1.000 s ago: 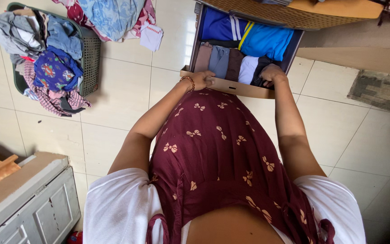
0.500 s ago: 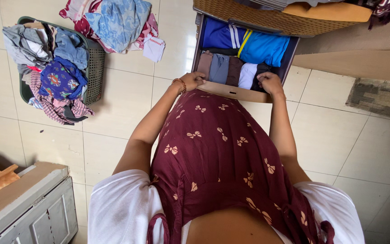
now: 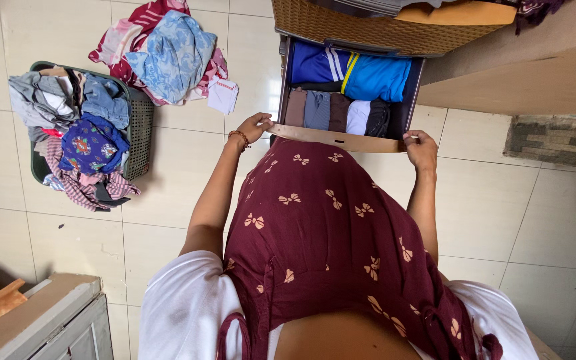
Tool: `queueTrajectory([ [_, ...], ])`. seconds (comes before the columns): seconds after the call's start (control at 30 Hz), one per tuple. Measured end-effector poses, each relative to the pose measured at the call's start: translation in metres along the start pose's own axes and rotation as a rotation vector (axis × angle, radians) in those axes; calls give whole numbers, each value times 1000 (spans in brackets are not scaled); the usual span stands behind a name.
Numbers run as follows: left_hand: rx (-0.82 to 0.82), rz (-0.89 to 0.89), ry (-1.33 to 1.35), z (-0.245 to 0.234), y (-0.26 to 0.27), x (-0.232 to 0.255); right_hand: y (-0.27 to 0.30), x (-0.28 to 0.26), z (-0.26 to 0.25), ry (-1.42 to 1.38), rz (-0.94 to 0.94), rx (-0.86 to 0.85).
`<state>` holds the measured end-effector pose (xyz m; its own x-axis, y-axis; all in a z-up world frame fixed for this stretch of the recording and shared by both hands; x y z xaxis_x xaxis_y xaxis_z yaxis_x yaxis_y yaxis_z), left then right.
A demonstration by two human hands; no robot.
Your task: The person organizes clothes by picking up folded garments from a drawer, inspecting them by hand, and then placing them back into the drawer in a neat row.
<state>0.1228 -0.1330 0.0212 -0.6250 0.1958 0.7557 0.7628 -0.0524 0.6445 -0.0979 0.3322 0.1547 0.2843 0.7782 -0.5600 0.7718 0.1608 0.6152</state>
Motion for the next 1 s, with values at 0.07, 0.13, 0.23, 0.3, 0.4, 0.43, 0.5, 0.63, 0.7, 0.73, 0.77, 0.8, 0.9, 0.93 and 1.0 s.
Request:
queueTrajectory([
  [0.07, 22, 30, 13, -4, 5, -6, 0, 12, 3, 56, -5, 3],
  [0.13, 62, 3, 47, -6, 11, -7, -4, 24, 15, 3, 38, -83],
  [0.23, 42, -100, 175, 0, 15, -2, -10, 35, 29, -28, 247, -348],
  [0.3, 12, -156, 203, 8, 14, 5, -9, 37, 43, -6, 408, -520],
  [0.4, -18, -176, 240, 14, 11, 15, -11, 30, 61, -36, 341, -567],
  [0.43, -27, -144, 243, 17, 10, 17, -13, 28, 66, -76, 330, -575],
  [0.5, -18, -78, 273, 22, 9, 21, -11, 27, 73, -108, 320, -590],
  [0.63, 18, -53, 529, 29, 12, 18, -10, 28, 76, -455, 326, -603],
  [0.7, 17, -152, 525, 32, 11, 16, -10, 30, 74, -633, 335, -634],
  [0.73, 12, -251, 513, 36, 12, 14, -11, 31, 73, -684, 333, -622],
  [0.77, 14, -253, 520, 41, 11, 14, -11, 32, 72, -736, 331, -610],
  [0.8, 17, -191, 540, 43, 10, 16, -11, 34, 71, -730, 331, -614],
  [0.9, 25, -113, 540, 46, 6, 22, -9, 36, 69, -752, 298, -659],
  [0.93, 24, -100, 517, 48, 7, 23, -8, 37, 70, -781, 276, -666],
  [1.0, 35, -90, 506, 49, 13, 30, -7, 39, 67, -804, 250, -674],
])
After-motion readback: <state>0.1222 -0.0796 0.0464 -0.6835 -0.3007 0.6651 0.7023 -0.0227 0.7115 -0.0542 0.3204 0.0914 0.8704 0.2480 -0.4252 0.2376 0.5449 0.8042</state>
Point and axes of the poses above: each hand's wrist, its own y-axis away from the middle knuckle, its own z-axis out of the palm, x = y × z, the point moved 2 cm from there along -y, towards the middle knuckle, and after that the axes turned 13 degrees about -x, right-handed, at the moved point
